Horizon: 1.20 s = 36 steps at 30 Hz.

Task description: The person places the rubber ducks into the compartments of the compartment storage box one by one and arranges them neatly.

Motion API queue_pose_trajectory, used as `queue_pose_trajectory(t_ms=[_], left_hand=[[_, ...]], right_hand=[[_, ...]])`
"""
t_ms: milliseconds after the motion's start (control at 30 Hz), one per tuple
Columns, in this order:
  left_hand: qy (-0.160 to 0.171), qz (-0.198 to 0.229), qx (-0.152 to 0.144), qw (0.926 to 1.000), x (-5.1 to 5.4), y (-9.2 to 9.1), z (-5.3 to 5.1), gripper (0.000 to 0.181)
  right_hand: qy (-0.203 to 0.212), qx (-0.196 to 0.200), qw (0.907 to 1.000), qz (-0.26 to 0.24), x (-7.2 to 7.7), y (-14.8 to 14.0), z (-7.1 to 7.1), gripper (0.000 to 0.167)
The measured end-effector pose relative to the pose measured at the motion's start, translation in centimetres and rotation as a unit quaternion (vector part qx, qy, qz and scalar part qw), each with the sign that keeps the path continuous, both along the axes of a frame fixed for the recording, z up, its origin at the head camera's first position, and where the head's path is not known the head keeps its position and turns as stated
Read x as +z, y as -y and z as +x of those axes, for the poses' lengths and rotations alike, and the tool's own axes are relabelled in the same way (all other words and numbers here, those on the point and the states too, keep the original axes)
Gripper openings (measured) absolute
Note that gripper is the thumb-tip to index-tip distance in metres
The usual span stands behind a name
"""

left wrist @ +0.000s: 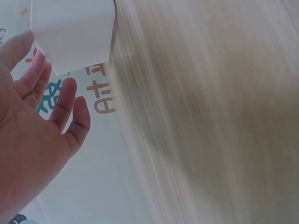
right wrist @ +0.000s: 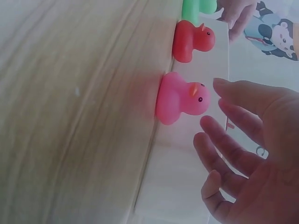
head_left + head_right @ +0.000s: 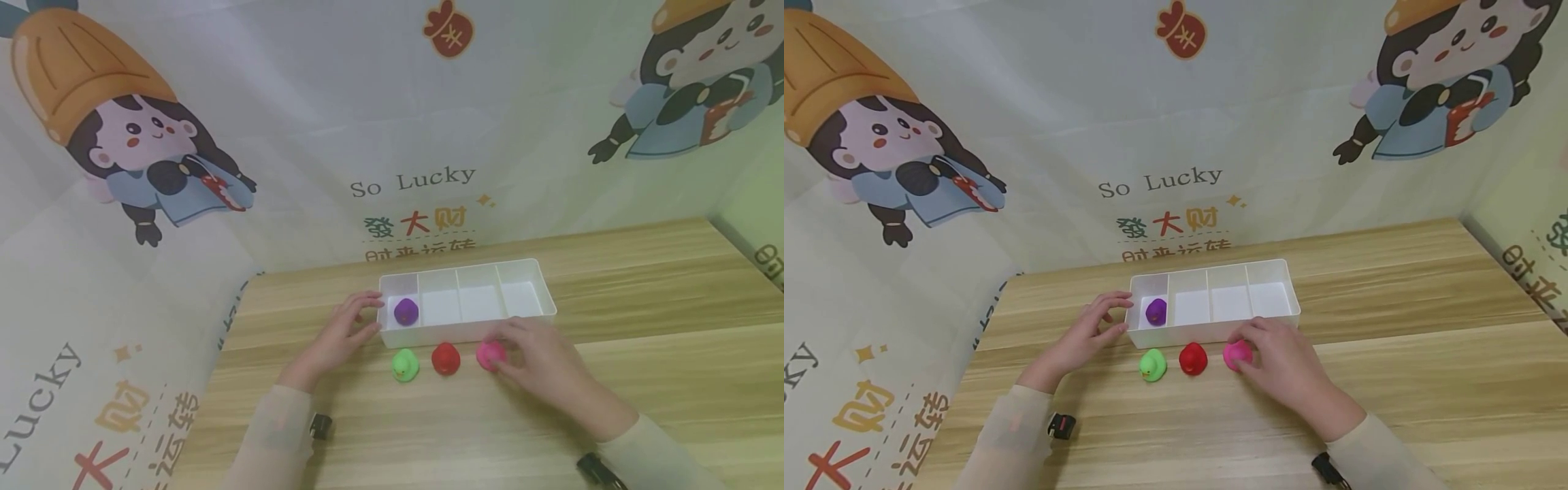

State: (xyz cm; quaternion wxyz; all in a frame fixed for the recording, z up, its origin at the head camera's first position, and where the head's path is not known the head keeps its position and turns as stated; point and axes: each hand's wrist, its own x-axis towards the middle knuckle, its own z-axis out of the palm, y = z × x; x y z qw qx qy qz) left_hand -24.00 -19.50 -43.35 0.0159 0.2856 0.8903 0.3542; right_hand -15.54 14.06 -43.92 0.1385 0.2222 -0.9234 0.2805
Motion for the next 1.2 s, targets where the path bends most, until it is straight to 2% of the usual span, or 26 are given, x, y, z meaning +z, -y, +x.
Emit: queue_pose_trajectory(t_ms=[367, 633, 967, 1200], left_hand=[[-0.003, -0.007, 0.001, 1.0, -0.01, 0.03, 0.06, 0.037], [-0.007, -0.006, 0.003, 1.0, -0.07, 0.09, 0.06, 0.037], [0.005, 0.013, -0.005, 0.9999, 0.58, -0.12, 0.39, 0.037], [0.007, 0.005, 0.003, 1.0, 0.29, -0.12, 0.24, 0.036]], right_hand=[[-0.003, 0.01, 0.9996, 0.025, -0.04, -0.19, 0.01, 0.03], [-0.005, 0.003, 0.999, 0.044, -0.19, -0.15, -0.22, 0.034], [-0.012, 0.0, 0.9985, 0.054, -0.51, 0.16, -0.5, 0.028], [0.0, 0.001, 0.9989, 0.047, -0.67, 0.25, -0.59, 0.025]])
